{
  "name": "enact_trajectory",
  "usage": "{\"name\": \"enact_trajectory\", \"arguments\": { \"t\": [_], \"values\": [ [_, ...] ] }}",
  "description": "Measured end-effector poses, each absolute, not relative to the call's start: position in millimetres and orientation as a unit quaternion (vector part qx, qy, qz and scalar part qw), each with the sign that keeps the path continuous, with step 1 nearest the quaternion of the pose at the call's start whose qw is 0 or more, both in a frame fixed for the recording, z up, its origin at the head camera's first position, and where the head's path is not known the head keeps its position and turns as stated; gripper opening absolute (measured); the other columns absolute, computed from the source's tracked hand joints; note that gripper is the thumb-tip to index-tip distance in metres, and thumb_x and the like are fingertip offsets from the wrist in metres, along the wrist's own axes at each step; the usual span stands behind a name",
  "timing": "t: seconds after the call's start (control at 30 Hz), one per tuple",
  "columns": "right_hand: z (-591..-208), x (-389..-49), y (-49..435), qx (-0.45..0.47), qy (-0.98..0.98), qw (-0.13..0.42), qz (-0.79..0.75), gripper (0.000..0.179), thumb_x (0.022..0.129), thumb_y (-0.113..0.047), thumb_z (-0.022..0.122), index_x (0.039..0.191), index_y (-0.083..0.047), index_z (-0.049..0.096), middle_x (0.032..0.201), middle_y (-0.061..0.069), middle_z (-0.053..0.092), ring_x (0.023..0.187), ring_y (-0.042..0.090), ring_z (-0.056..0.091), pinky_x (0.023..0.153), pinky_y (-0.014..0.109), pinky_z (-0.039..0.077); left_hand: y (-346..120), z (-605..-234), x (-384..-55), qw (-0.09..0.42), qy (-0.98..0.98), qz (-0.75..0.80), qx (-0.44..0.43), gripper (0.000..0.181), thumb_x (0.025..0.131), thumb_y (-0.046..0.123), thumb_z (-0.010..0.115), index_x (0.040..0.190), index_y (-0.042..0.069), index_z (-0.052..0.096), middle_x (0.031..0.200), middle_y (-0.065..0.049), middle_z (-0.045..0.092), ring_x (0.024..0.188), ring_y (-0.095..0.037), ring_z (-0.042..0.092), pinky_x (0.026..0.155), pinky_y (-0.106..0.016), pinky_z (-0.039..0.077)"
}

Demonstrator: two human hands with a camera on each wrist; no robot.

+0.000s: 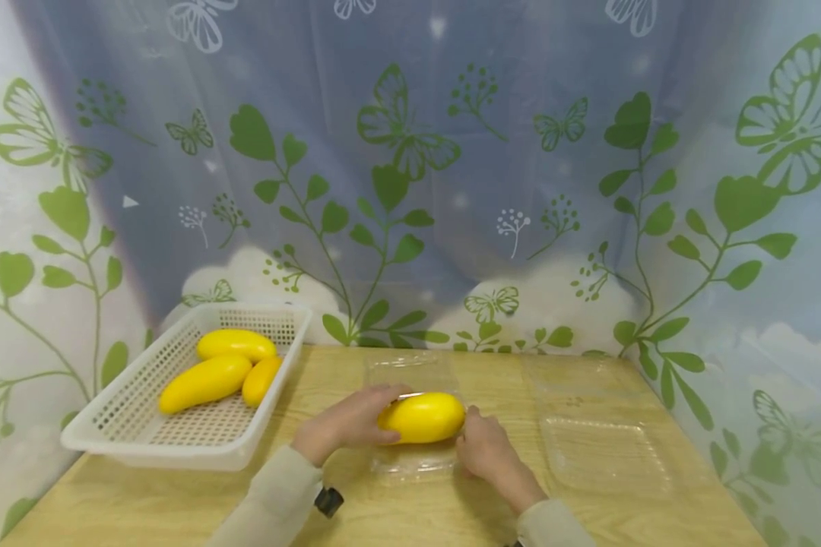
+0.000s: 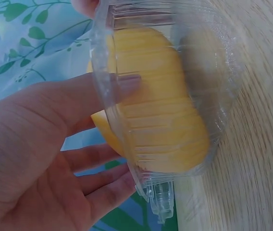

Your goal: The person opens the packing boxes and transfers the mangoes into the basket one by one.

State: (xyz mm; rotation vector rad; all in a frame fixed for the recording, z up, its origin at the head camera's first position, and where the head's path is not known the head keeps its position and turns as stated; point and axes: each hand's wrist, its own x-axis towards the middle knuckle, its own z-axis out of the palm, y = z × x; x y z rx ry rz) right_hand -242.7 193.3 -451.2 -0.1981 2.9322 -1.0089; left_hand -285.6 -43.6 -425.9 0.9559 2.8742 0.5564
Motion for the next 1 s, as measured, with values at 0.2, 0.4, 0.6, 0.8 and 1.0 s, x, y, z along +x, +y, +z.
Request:
{"name": "enact_trajectory", "arguments": {
  "t": [0.2, 0.4, 0.6, 0.8, 1.0],
  "values": [
    [-452.2, -244.3, 192.9, -0.067, 0.943, 0.013, -0.326, 0.062, 0.097, 0.003, 0.051, 0.150, 0.024, 0.025, 0.061, 0.006, 0.056, 0.047, 0.017, 0.061, 0.044, 0.024, 0.048, -44.4, -428.6, -286.5, 0.030, 0.931, 0.186, 0.314, 0.068, 0.093, 0.026, 0.078, 0.153, 0.016, 0.048, 0.147, -0.007, 0.058, 0.131, -0.022, 0.058, 0.112, -0.043, 0.049],
    [-455.0, -243.9, 192.9, -0.069, 0.940, 0.019, -0.335, 0.063, 0.096, 0.004, 0.052, 0.150, 0.024, 0.025, 0.062, 0.007, 0.056, 0.048, 0.018, 0.061, 0.044, 0.022, 0.050, -43.9, -431.7, -287.9, 0.020, 0.927, 0.183, 0.327, 0.071, 0.092, 0.028, 0.079, 0.154, 0.022, 0.047, 0.149, -0.004, 0.057, 0.134, -0.022, 0.056, 0.115, -0.044, 0.047],
    [-455.4, -244.4, 193.6, -0.063, 0.942, 0.022, -0.328, 0.064, 0.096, 0.003, 0.053, 0.150, 0.023, 0.025, 0.062, 0.006, 0.057, 0.048, 0.017, 0.061, 0.043, 0.021, 0.047, -41.6, -433.9, -289.0, 0.011, 0.921, 0.193, 0.338, 0.071, 0.092, 0.029, 0.079, 0.155, 0.027, 0.046, 0.151, -0.002, 0.056, 0.136, -0.023, 0.056, 0.115, -0.045, 0.047],
    [-454.4, -246.0, 193.9, -0.064, 0.942, 0.024, -0.327, 0.064, 0.096, 0.003, 0.052, 0.151, 0.023, 0.024, 0.062, 0.006, 0.056, 0.049, 0.017, 0.061, 0.044, 0.022, 0.048, -38.6, -435.5, -289.8, 0.001, 0.919, 0.190, 0.344, 0.073, 0.091, 0.027, 0.080, 0.154, 0.030, 0.045, 0.146, -0.003, 0.058, 0.130, -0.021, 0.059, 0.111, -0.043, 0.050],
    [-453.8, -246.6, 193.5, -0.061, 0.945, 0.024, -0.322, 0.064, 0.096, 0.002, 0.051, 0.151, 0.023, 0.026, 0.064, 0.006, 0.057, 0.049, 0.017, 0.061, 0.045, 0.022, 0.048, -38.1, -434.6, -288.9, -0.001, 0.920, 0.187, 0.345, 0.073, 0.091, 0.025, 0.081, 0.154, 0.030, 0.045, 0.145, -0.003, 0.058, 0.130, -0.021, 0.058, 0.111, -0.043, 0.051]
  ]
}}
